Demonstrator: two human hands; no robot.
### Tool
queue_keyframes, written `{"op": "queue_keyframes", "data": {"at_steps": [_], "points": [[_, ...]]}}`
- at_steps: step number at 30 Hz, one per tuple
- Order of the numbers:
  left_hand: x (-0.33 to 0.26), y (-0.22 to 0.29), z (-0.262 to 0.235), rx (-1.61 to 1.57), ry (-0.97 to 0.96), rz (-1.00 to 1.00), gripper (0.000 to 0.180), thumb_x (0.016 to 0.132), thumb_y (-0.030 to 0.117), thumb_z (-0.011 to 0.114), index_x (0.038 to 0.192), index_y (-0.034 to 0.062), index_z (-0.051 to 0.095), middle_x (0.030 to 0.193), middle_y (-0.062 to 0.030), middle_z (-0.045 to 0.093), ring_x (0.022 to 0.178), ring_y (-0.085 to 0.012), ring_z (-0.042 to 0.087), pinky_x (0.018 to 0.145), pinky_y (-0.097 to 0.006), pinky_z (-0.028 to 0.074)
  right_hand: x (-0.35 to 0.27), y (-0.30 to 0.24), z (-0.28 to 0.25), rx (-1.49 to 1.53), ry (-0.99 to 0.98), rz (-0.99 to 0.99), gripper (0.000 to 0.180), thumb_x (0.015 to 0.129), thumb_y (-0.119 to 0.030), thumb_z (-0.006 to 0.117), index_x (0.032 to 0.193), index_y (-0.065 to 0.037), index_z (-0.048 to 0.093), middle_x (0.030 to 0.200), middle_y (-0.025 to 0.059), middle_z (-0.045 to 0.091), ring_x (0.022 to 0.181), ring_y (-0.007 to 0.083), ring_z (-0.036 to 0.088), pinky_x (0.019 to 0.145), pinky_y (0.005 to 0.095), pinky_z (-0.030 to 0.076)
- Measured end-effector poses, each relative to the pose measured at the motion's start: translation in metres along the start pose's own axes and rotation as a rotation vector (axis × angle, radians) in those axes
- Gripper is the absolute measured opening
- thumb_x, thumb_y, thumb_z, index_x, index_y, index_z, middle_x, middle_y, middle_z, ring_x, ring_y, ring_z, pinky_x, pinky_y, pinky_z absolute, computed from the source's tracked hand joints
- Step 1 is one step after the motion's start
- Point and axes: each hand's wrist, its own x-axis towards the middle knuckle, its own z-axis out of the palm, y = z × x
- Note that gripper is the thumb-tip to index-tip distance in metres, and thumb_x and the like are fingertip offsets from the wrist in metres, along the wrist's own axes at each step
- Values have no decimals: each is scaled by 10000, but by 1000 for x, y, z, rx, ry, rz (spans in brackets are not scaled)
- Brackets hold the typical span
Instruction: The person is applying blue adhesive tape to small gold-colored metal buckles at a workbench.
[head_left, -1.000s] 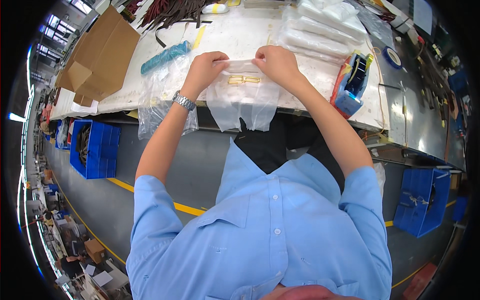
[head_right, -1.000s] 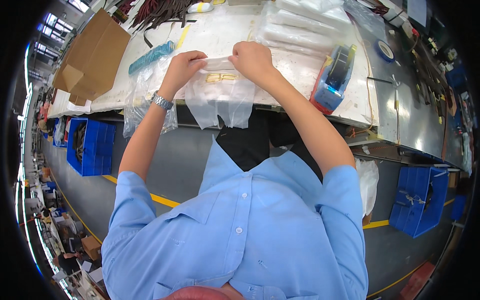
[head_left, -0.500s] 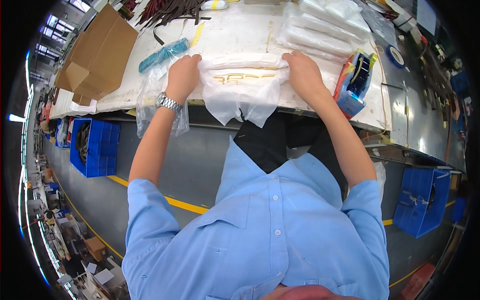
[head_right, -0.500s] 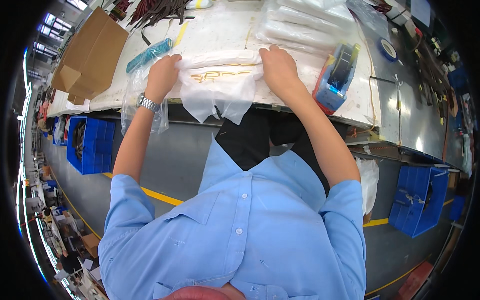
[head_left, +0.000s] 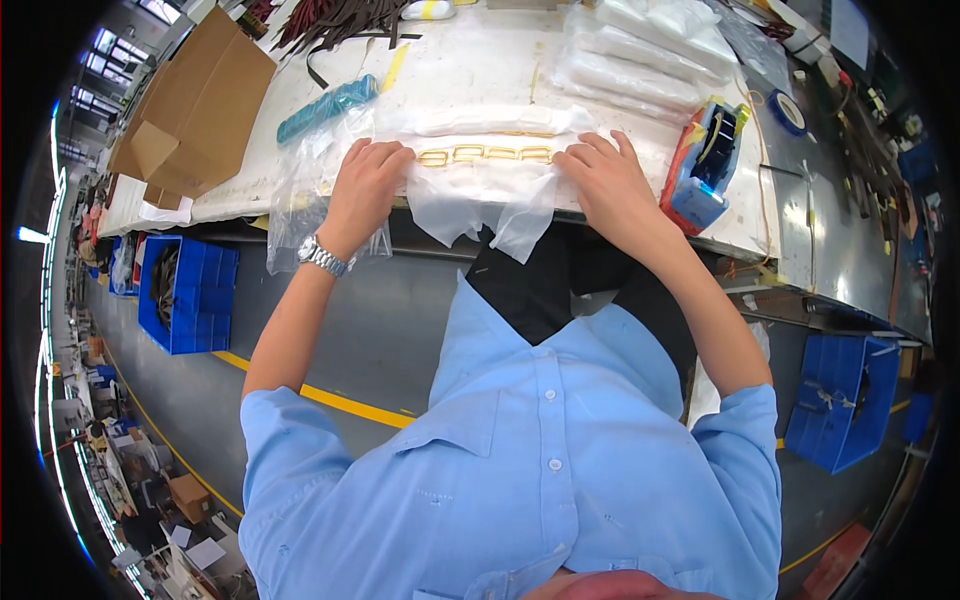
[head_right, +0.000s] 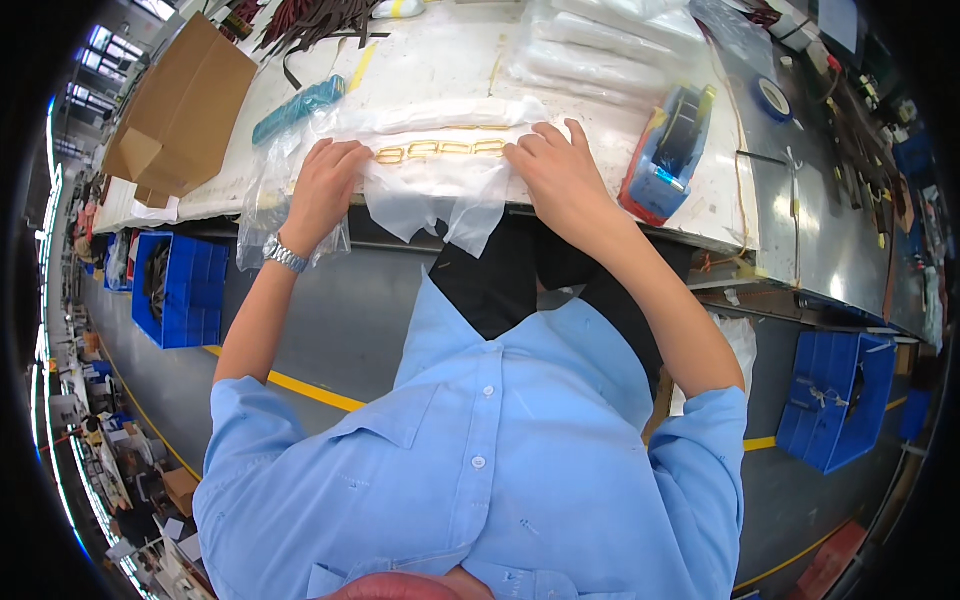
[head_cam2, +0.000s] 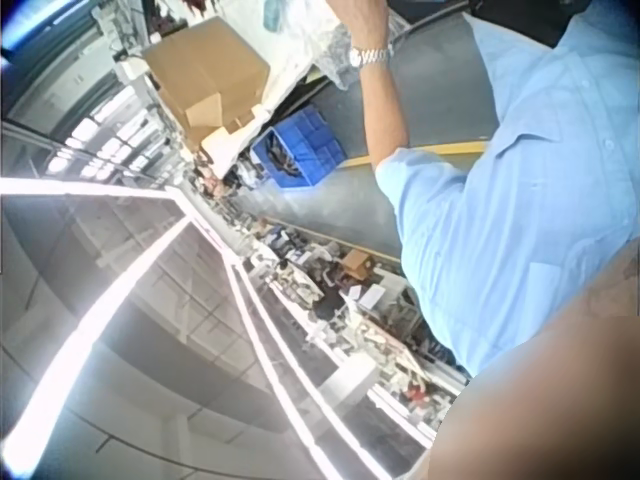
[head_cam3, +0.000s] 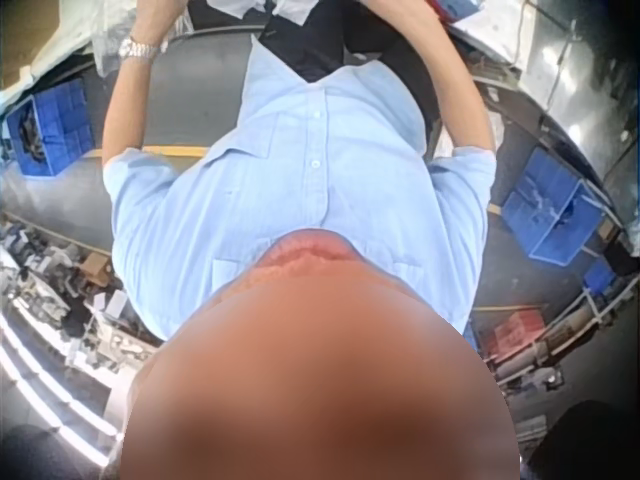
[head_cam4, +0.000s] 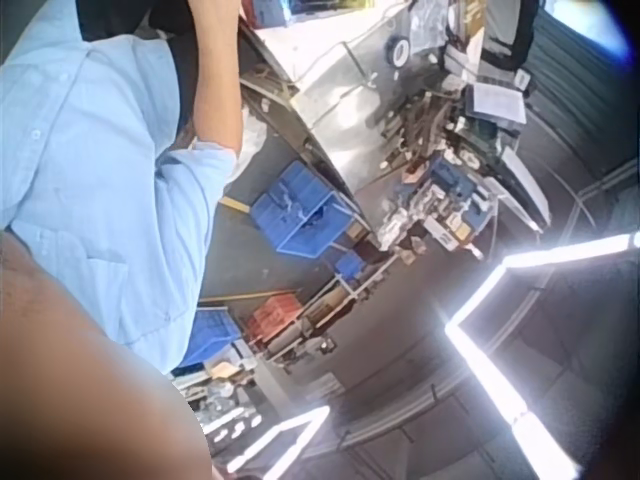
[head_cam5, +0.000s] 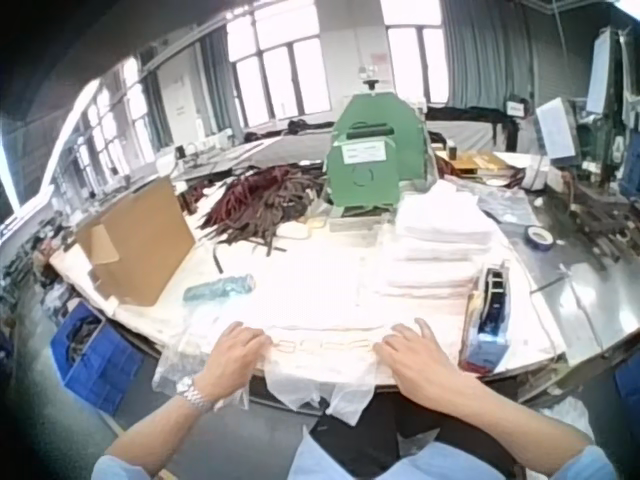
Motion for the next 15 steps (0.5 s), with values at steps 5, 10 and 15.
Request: {"op": "queue_keyframes", "data": {"at_steps": [5,10,15], "points": [[-7,7,-9,7,50,5,338,824,-40,697,1152,42,698,1204,-144,728,1195,-363,660,1051,-476,517,2,6,1,57,58,-21,253,858,-18,711,1107,-34,669,1169,131,668,1294,322,586,1206,586,374],[-13,-3,-4,13,45,20,290,829,-26,719,1112,34,715,1173,-139,757,1147,-347,704,991,-442,569,4,10,-5,159,15,-155,222,815,-22,717,1010,-43,613,1060,154,663,1075,369,632,1006,456,490],[-21,-8,-12,10,85,78,254,838,-43,705,1079,32,724,1157,-133,778,1120,-337,733,953,-427,596,-6,19,-9,220,96,-243,176,836,-11,696,981,-29,598,1023,149,664,1013,366,647,947,460,518]]}}
